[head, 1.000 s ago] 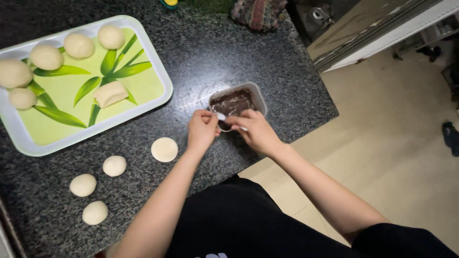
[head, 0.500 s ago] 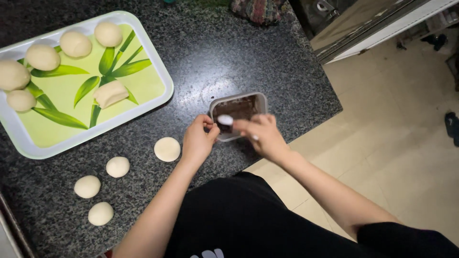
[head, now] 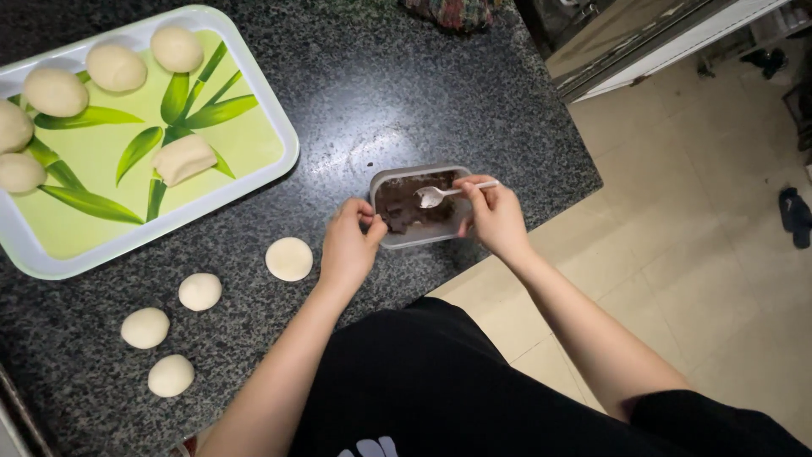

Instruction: Preparing dough balls with a dark filling and placing them on a baking tray.

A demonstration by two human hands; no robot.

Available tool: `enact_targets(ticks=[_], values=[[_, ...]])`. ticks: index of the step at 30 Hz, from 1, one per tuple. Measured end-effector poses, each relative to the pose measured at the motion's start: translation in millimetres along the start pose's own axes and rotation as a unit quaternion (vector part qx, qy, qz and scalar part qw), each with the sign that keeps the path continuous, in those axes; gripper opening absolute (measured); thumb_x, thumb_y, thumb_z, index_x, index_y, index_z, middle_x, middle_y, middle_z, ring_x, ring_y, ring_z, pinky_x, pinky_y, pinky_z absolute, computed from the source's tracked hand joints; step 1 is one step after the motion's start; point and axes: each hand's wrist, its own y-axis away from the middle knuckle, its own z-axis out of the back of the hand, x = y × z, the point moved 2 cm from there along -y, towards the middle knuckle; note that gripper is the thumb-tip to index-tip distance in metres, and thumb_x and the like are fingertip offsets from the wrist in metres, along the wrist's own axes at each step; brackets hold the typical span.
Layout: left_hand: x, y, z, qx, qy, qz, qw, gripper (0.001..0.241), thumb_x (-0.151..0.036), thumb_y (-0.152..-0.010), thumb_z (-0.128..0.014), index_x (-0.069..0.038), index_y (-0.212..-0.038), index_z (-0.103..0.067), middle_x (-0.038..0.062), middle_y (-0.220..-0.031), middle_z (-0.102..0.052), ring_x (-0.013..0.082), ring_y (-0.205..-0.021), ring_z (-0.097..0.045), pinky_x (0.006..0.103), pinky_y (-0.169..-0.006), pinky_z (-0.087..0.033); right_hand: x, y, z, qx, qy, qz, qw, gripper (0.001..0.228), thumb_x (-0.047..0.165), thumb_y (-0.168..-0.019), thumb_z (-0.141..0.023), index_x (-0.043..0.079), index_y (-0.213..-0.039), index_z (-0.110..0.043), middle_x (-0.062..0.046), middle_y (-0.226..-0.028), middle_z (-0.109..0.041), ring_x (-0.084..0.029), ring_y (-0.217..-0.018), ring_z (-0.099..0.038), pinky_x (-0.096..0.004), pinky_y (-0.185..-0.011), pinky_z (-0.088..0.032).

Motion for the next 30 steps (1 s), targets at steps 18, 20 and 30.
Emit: enact_targets(ticks=[18, 20, 30], values=[[-11.8, 13.4, -4.5, 0.032, 0.061, 0.014, 0.998, 0.02, -0.026, -0.097, -0.065, -0.011, -0.109, -0.061, 0.012, -0.098, -0.07, 0.0342, -0.085, -0.078, 0.0461, -0.079, -0.061, -23.6, 36.9, -46.7, -0.021, -0.251, -0.157, 0.955, 0.029, 0.018, -0.114, -0.038, -0.004, -0.126, -0.053, -0.033, -0.116, -0.073, -0.018, -0.041, -0.067, -0.018, -0.025, -0.041], [-8.9, 13.3, -2.8, 0.029, 0.057, 0.012, 0.998, 0.021, -0.026, -0.096, -0.068, -0.01, -0.109, -0.062, 0.014, -0.098, -0.07, 0.0377, -0.089, -0.077, 0.0467, -0.078, -0.062, -27.5, 37.9, -49.0, -0.016, -0.261, -0.173, 0.95, 0.029, 0.018, -0.114, -0.038, -0.004, -0.126, -0.052, -0.033, -0.117, -0.073, -0.016, -0.042, -0.066, -0.017, -0.025, -0.039], [0.9, 7.7, 4.6, 0.077, 0.136, 0.059, 0.986, 0.027, -0.024, -0.096, -0.072, -0.005, -0.113, -0.065, 0.012, -0.096, -0.074, 0.0257, -0.069, -0.079, 0.0336, -0.063, -0.063, -35.8, 38.7, -45.6, 0.012, -0.262, -0.188, 0.947, 0.028, 0.02, -0.113, -0.042, -0.002, -0.125, -0.054, -0.035, -0.115, -0.073, -0.018, -0.042, -0.066, -0.018, -0.025, -0.037]])
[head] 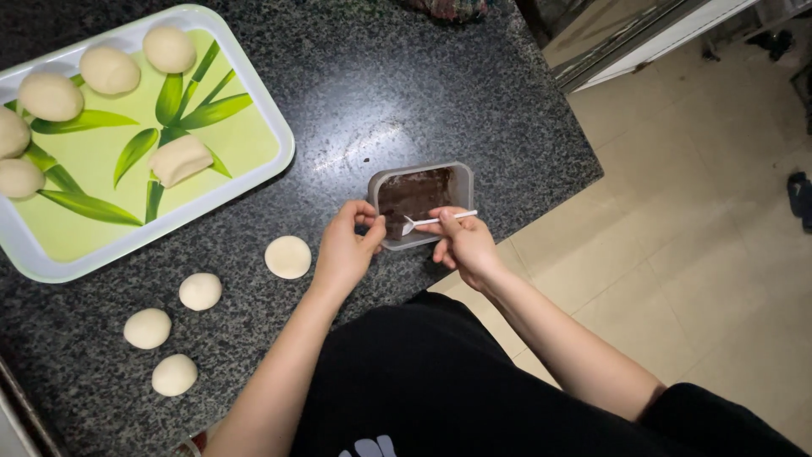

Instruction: Preparing dough balls with a dark filling and placing them on a baking tray.

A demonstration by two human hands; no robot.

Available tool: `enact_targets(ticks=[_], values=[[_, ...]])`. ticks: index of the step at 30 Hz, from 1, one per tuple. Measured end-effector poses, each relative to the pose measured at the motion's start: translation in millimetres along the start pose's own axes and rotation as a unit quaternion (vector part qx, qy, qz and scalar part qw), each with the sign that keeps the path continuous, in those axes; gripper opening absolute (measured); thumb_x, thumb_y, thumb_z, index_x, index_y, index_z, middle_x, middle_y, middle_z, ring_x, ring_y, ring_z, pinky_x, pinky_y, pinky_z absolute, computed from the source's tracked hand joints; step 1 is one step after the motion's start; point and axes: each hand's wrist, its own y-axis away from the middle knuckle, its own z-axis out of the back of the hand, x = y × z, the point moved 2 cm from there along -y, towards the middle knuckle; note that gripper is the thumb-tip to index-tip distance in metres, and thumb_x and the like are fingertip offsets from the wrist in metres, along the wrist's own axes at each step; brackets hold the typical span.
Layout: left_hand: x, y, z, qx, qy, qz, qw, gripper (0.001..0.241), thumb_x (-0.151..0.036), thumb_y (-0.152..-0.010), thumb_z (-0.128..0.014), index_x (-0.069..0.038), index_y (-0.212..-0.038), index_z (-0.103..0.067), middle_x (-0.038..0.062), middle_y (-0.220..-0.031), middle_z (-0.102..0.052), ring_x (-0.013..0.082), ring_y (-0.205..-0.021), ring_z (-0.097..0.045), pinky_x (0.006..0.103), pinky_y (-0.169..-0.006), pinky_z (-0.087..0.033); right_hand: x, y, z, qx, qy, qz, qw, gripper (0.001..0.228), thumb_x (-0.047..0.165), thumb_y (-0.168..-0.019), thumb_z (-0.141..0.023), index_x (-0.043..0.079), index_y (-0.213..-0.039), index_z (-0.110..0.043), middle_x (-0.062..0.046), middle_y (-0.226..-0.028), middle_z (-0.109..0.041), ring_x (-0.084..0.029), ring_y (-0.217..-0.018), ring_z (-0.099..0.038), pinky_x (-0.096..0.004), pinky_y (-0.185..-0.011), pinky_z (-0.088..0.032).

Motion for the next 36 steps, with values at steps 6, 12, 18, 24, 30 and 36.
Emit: enact_targets(ticks=[6, 12, 18, 24, 30, 36], values=[[11.1, -8.1, 1.8, -0.002, 0.022, 0.031, 0.999, 0.028, -0.024, -0.096, -0.071, -0.003, -0.114, -0.066, 0.014, -0.096, -0.076, 0.0226, -0.067, -0.078, 0.0285, -0.059, -0.064, 1.3, 2.7, 0.6, 0.001, -0.006, -0.011, 1.0, 0.028, 0.02, -0.113, -0.041, -0.003, -0.126, -0.053, -0.036, -0.116, -0.072, -0.018, -0.043, -0.067, -0.017, -0.025, -0.038], [7.3, -9.0, 4.3, -0.015, 0.086, 0.064, 0.994, 0.034, -0.018, -0.096, -0.073, 0.006, -0.12, -0.065, 0.025, -0.103, -0.074, 0.0321, -0.07, -0.079, 0.0343, -0.061, -0.069, -0.5, -5.7, -4.0, 0.017, -0.016, -0.023, 0.999, 0.028, 0.021, -0.113, -0.043, -0.001, -0.125, -0.054, -0.035, -0.116, -0.073, -0.02, -0.045, -0.069, -0.017, -0.026, -0.038], [4.8, -3.9, 19.9, 0.002, 0.111, 0.062, 0.992, 0.045, -0.025, -0.103, -0.067, 0.009, -0.131, -0.061, 0.032, -0.117, -0.07, 0.0389, -0.085, -0.079, 0.0425, -0.072, -0.068, 14.8, -6.0, -1.3, 0.029, -0.014, -0.036, 0.999, 0.028, 0.02, -0.113, -0.044, -0.003, -0.127, -0.053, -0.034, -0.118, -0.073, -0.016, -0.047, -0.068, -0.014, -0.027, -0.037], [40.3, 4.5, 96.3, -0.114, -0.344, -0.079, 0.929, 0.046, -0.025, -0.087, -0.086, -0.003, -0.126, -0.074, 0.02, -0.117, -0.068, 0.044, -0.11, -0.07, 0.0516, -0.105, -0.049, 34.8, -3.9, 5.9, 0.021, -0.04, -0.054, 0.997, 0.027, 0.022, -0.113, -0.044, 0.002, -0.129, -0.052, -0.03, -0.121, -0.073, -0.012, -0.048, -0.066, -0.011, -0.028, -0.033], [90.9, -7.7, 109.2, -0.048, -0.358, 0.084, 0.929, 0.064, -0.027, -0.073, -0.096, -0.005, -0.127, -0.071, 0.022, -0.118, -0.064, 0.0509, -0.114, -0.066, 0.0547, -0.103, -0.053, 39.7, -10.9, 14.6, 0.016, -0.052, -0.058, 0.997, 0.024, 0.023, -0.113, -0.046, 0.005, -0.128, -0.053, -0.028, -0.121, -0.074, -0.012, -0.049, -0.067, -0.011, -0.029, -0.032], [26.7, 24.0, 105.4, -0.005, -0.315, 0.132, 0.94, 0.025, -0.022, -0.075, -0.082, -0.015, -0.099, -0.08, 0.012, -0.092, -0.08, 0.0386, -0.103, -0.076, 0.048, -0.089, -0.059, 56.1, -3.5, 5.5, 0.01, -0.045, -0.062, 0.997, 0.027, 0.025, -0.113, -0.048, 0.005, -0.13, -0.053, -0.028, -0.121, -0.074, -0.012, -0.049, -0.065, -0.011, -0.03, -0.031]])
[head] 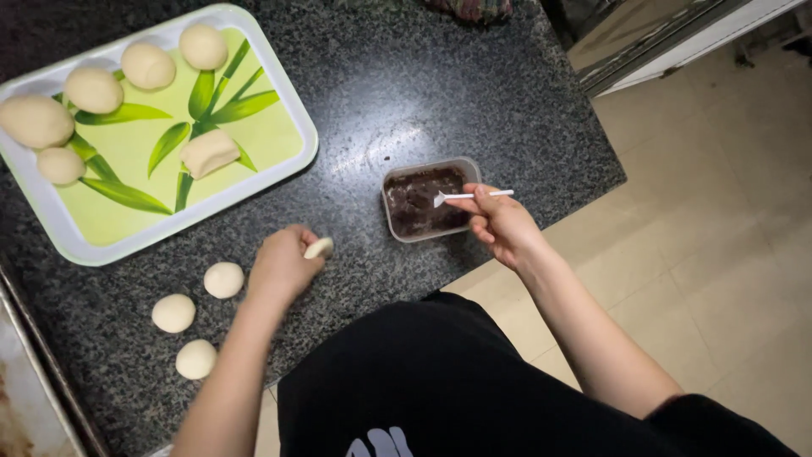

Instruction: Preparing dough balls with a dark filling and placing them on a baking tray.

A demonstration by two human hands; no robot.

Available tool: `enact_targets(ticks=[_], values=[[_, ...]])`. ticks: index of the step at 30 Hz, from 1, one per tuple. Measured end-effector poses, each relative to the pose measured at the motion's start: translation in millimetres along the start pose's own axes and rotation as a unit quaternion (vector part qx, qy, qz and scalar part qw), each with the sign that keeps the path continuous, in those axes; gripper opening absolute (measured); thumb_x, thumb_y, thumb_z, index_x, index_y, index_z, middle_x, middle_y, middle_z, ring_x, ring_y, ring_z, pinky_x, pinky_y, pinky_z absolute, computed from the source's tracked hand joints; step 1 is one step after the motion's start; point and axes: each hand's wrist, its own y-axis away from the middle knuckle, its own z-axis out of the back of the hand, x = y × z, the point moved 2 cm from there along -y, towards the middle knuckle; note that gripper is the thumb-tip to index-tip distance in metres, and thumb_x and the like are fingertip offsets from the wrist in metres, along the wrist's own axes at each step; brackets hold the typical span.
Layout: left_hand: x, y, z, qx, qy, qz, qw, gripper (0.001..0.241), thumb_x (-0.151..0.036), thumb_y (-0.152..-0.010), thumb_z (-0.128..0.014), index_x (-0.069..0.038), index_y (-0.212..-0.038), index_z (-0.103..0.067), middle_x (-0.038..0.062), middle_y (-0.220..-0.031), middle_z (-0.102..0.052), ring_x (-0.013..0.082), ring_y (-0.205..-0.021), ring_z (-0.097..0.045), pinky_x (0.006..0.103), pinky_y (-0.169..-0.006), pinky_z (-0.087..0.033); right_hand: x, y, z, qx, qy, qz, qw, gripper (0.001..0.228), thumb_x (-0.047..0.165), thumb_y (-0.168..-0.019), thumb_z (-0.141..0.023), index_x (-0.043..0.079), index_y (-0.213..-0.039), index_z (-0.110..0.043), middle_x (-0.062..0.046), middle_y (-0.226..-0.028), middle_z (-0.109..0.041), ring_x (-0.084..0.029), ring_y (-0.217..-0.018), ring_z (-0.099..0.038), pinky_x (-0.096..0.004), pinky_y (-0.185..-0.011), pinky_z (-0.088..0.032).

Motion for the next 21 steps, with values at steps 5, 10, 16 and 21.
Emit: enact_targets(ticks=[5, 10, 16, 21], values=[[-20.7, 24.7, 1.6, -0.114, -0.104, -0.114, 0.981, 0.029, -0.012, -0.082, -0.08, -0.01, -0.111, -0.075, 0.014, -0.098, -0.073, 0.0392, -0.102, -0.073, 0.0492, -0.091, -0.06, -2.3, -2.8, 6.2, -0.009, -0.008, 0.004, 1.0, 0.027, 0.026, -0.113, -0.048, 0.006, -0.131, -0.053, -0.028, -0.122, -0.074, -0.011, -0.049, -0.064, -0.011, -0.03, -0.031], [-16.6, 20.5, -5.0, -0.134, -0.039, -0.116, 0.983, 0.021, -0.016, -0.097, -0.07, -0.01, -0.114, -0.081, 0.017, -0.099, -0.072, 0.0383, -0.101, -0.073, 0.0485, -0.088, -0.061, 0.9, -1.5, 8.9, -0.017, -0.011, 0.007, 1.0, 0.029, 0.025, -0.112, -0.049, 0.004, -0.132, -0.053, -0.029, -0.123, -0.073, -0.011, -0.049, -0.064, -0.012, -0.031, -0.032], [16.7, -29.2, -31.0, -0.094, 0.073, -0.028, 0.992, 0.075, -0.024, -0.081, -0.091, 0.005, -0.141, -0.057, 0.03, -0.124, -0.06, 0.0539, -0.121, -0.061, 0.0593, -0.107, -0.048, 2.1, -0.3, 9.1, -0.007, -0.015, 0.015, 1.0, 0.029, 0.025, -0.113, -0.048, 0.004, -0.132, -0.052, -0.029, -0.123, -0.073, -0.011, -0.048, -0.064, -0.011, -0.031, -0.033], [-6.2, -6.3, -19.7, -0.088, 0.097, -0.035, 0.991, 0.034, -0.037, -0.077, -0.089, -0.015, -0.103, -0.085, 0.016, -0.095, -0.078, 0.0414, -0.101, -0.073, 0.049, -0.086, -0.059, 7.7, 7.7, 9.9, -0.012, -0.038, 0.024, 0.999, 0.025, 0.024, -0.112, -0.049, 0.005, -0.127, -0.055, -0.03, -0.121, -0.073, -0.011, -0.046, -0.063, -0.012, -0.029, -0.032]])
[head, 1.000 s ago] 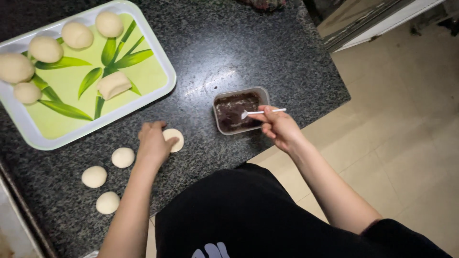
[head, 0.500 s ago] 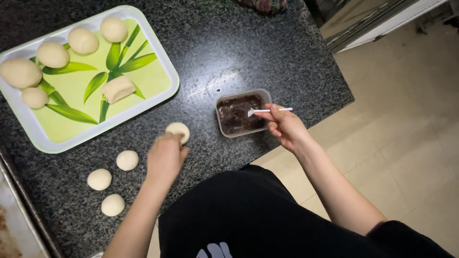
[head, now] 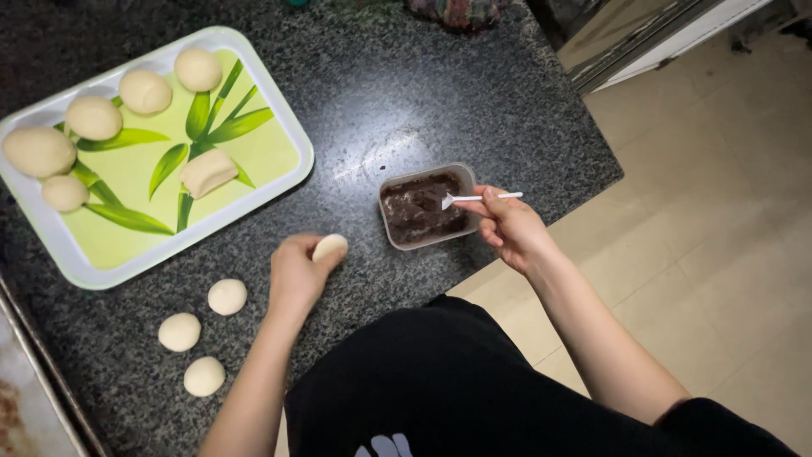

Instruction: Preparing dough balls with a dark filling and placing them on a baking tray.

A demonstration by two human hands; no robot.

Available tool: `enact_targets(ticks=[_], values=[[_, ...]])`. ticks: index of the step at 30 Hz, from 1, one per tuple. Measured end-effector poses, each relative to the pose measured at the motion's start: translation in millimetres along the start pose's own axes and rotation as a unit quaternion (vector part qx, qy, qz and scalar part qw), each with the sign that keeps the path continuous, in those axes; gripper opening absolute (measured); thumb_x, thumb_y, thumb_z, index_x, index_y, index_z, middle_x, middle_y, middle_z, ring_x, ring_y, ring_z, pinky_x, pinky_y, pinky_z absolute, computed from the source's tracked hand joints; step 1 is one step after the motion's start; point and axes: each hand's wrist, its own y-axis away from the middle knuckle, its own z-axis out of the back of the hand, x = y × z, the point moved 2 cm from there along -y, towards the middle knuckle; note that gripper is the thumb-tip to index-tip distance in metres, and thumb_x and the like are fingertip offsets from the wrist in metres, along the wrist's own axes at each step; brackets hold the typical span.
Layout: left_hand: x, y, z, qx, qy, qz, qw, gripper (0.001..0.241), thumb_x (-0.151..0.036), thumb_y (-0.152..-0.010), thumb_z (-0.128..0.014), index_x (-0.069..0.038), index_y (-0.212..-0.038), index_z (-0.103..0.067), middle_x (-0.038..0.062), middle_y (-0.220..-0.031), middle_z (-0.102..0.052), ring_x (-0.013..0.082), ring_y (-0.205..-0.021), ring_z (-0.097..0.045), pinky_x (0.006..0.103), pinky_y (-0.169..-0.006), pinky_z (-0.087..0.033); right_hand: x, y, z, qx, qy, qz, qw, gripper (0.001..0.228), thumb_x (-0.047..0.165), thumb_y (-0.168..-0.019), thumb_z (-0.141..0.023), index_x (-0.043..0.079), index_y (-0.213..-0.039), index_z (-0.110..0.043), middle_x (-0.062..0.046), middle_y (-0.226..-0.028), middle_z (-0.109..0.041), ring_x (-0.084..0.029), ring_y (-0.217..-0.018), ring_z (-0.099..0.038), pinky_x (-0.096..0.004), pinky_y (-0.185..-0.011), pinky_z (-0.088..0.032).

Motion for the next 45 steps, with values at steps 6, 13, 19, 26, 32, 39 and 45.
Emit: enact_targets(ticks=[6, 13, 19, 26, 32, 39, 45], values=[[-71.6, 14.4, -6.2, 0.045, 0.473, 0.119, 0.872, 0.055, -0.016, -0.092, -0.081, 0.007, -0.138, -0.061, 0.026, -0.116, -0.075, 0.0229, -0.1, -0.074, 0.0413, -0.087, -0.062, 13.3, 15.9, -6.8, 0.002, -0.002, 0.006, 1.0, 0.025, 0.025, -0.112, -0.05, 0.006, -0.127, -0.056, -0.028, -0.121, -0.074, -0.008, -0.044, -0.058, -0.012, -0.029, -0.031], [-125.9, 12.6, -52.5, 0.109, 0.612, 0.1, 0.777, 0.057, -0.024, -0.111, -0.053, 0.01, -0.154, -0.038, 0.032, -0.153, -0.05, 0.0385, -0.142, -0.05, 0.0595, -0.113, -0.044, 33.5, 34.2, -15.3, -0.012, 0.023, 0.041, 0.999, 0.026, 0.025, -0.111, -0.052, 0.003, -0.124, -0.056, -0.027, -0.117, -0.076, -0.01, -0.043, -0.061, -0.012, -0.028, -0.034], [-156.9, 26.9, -61.3, 0.115, 0.58, 0.01, 0.807, 0.059, -0.009, -0.108, -0.043, 0.002, -0.162, -0.024, 0.03, -0.165, -0.034, 0.0433, -0.155, -0.03, 0.0584, -0.123, -0.032, 31.1, 33.1, -13.1, -0.041, 0.046, 0.103, 0.993, 0.028, 0.023, -0.112, -0.049, 0.0, -0.125, -0.056, -0.03, -0.113, -0.076, -0.018, -0.041, -0.064, -0.018, -0.026, -0.039], [-161.9, 31.8, -74.9, 0.037, 0.354, -0.153, 0.922, 0.077, -0.013, -0.098, -0.071, 0.009, -0.159, -0.029, 0.038, -0.158, -0.033, 0.0511, -0.151, -0.031, 0.0546, -0.122, -0.034, 22.7, 49.9, -36.7, -0.079, 0.115, 0.195, 0.971, 0.029, 0.022, -0.112, -0.046, -0.002, -0.118, -0.063, -0.027, -0.108, -0.078, -0.02, -0.034, -0.062, -0.022, -0.024, -0.042], [-150.2, 22.5, -86.2, -0.006, 0.31, -0.13, 0.942, 0.083, -0.023, -0.089, -0.084, 0.002, -0.156, -0.044, 0.03, -0.151, -0.05, 0.0444, -0.144, -0.046, 0.0481, -0.119, -0.043, 7.1, 57.7, -46.8, -0.071, 0.147, 0.224, 0.961, 0.028, 0.018, -0.112, -0.046, 0.0, -0.115, -0.067, -0.027, -0.106, -0.078, -0.022, -0.032, -0.061, -0.024, -0.022, -0.042], [-146.2, 20.7, -77.2, -0.011, 0.333, -0.139, 0.933, 0.077, -0.016, -0.085, -0.088, 0.0, -0.151, -0.052, 0.027, -0.144, -0.059, 0.0417, -0.139, -0.054, 0.044, -0.112, -0.05, 17.1, 76.1, -61.1, -0.067, 0.141, 0.23, 0.961, 0.026, 0.016, -0.11, -0.049, 0.0, -0.113, -0.069, -0.026, -0.105, -0.079, -0.019, -0.031, -0.061, -0.023, -0.023, -0.041], [-135.2, 14.1, -86.6, -0.013, 0.329, -0.154, 0.931, 0.076, -0.022, -0.081, -0.092, -0.005, -0.147, -0.059, 0.021, -0.139, -0.065, 0.0357, -0.134, -0.06, 0.0413, -0.109, -0.053, 17.6, 75.6, -51.2, -0.065, 0.131, 0.217, 0.965, 0.027, 0.017, -0.111, -0.048, 0.001, -0.113, -0.069, -0.026, -0.105, -0.079, -0.018, -0.03, -0.059, -0.022, -0.023, -0.041]])
